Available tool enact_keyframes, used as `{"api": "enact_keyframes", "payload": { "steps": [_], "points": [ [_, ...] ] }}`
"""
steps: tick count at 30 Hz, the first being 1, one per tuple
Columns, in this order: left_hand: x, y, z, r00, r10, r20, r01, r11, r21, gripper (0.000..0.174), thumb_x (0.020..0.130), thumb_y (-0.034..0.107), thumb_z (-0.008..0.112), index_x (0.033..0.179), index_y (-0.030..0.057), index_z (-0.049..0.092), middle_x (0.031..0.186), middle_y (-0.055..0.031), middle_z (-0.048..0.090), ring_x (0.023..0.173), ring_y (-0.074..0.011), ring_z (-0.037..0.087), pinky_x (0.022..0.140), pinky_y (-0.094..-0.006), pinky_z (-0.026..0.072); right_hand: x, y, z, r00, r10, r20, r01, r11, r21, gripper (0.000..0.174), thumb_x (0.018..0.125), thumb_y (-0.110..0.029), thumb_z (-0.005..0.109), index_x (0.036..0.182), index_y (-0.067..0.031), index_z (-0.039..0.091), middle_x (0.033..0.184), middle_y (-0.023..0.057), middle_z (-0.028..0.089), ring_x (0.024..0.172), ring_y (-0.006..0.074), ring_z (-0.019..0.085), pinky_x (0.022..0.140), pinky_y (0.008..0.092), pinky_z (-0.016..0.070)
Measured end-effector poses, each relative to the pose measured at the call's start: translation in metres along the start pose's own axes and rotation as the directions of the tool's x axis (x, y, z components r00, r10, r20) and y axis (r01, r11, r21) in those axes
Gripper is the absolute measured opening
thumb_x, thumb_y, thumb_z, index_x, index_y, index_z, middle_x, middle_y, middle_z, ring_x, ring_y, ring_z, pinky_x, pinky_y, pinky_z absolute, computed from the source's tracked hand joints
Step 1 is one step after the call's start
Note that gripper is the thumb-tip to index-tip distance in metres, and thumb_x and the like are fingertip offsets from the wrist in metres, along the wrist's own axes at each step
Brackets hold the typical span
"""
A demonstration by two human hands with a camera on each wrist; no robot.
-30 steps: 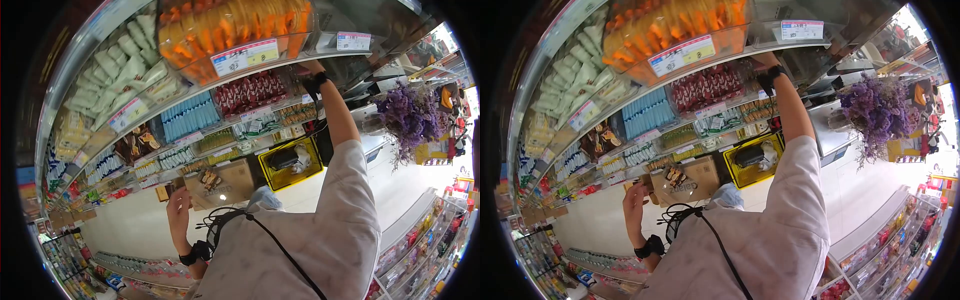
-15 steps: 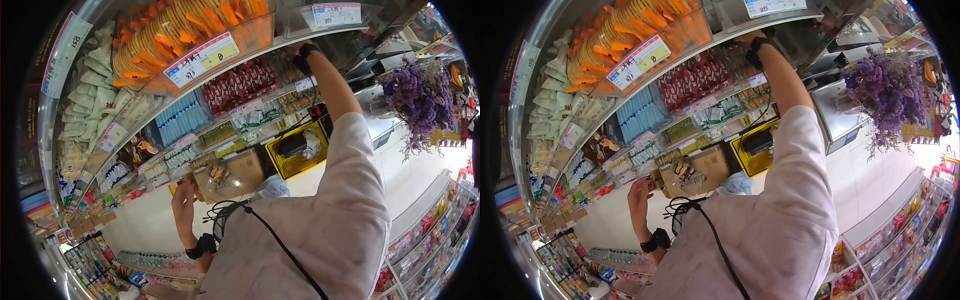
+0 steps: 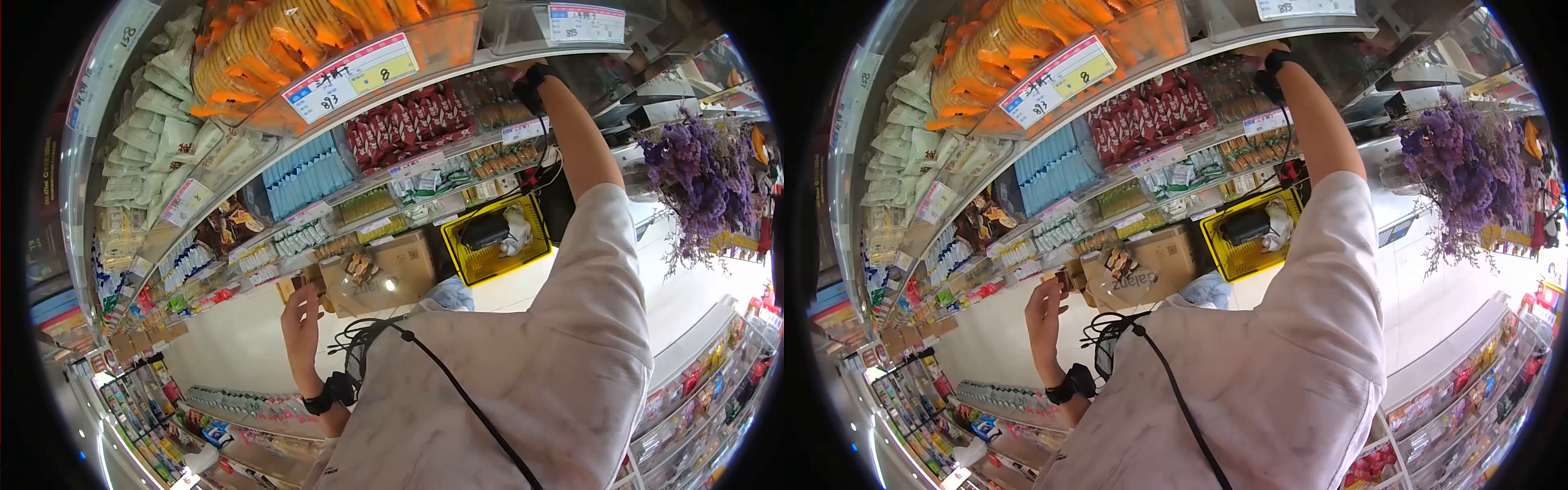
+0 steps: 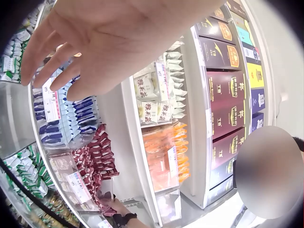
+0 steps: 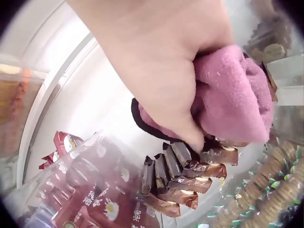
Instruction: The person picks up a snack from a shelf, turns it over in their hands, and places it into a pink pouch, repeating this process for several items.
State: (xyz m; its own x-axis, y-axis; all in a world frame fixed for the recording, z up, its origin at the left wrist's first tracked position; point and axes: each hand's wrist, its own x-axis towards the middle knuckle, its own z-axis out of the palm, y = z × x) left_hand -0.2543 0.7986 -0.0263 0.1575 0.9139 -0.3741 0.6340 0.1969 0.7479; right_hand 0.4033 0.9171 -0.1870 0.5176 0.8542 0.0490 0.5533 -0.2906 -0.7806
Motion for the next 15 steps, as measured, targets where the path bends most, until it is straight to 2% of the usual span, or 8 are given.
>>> {"api": "enact_keyframes", "payload": {
  "steps": [15],
  "points": [
    [-0.01,-0.01,0.001,0.999,-0.012,-0.03,0.012,1.0,0.014,0.036,0.103,0.025,0.058,0.125,-0.0023,0.061,0.114,-0.0117,0.069,0.098,-0.0198,0.068,0.077,-0.0309,0.0579,0.01,0.002,-0.011,0.998,0.057,0.017,-0.059,0.991,0.117,0.024,0.083,-0.017,0.074,0.101,-0.0017,0.068,0.089,0.0117,0.071,0.077,0.0225,0.069,0.063,0.0346,0.0563]
  ]
}}
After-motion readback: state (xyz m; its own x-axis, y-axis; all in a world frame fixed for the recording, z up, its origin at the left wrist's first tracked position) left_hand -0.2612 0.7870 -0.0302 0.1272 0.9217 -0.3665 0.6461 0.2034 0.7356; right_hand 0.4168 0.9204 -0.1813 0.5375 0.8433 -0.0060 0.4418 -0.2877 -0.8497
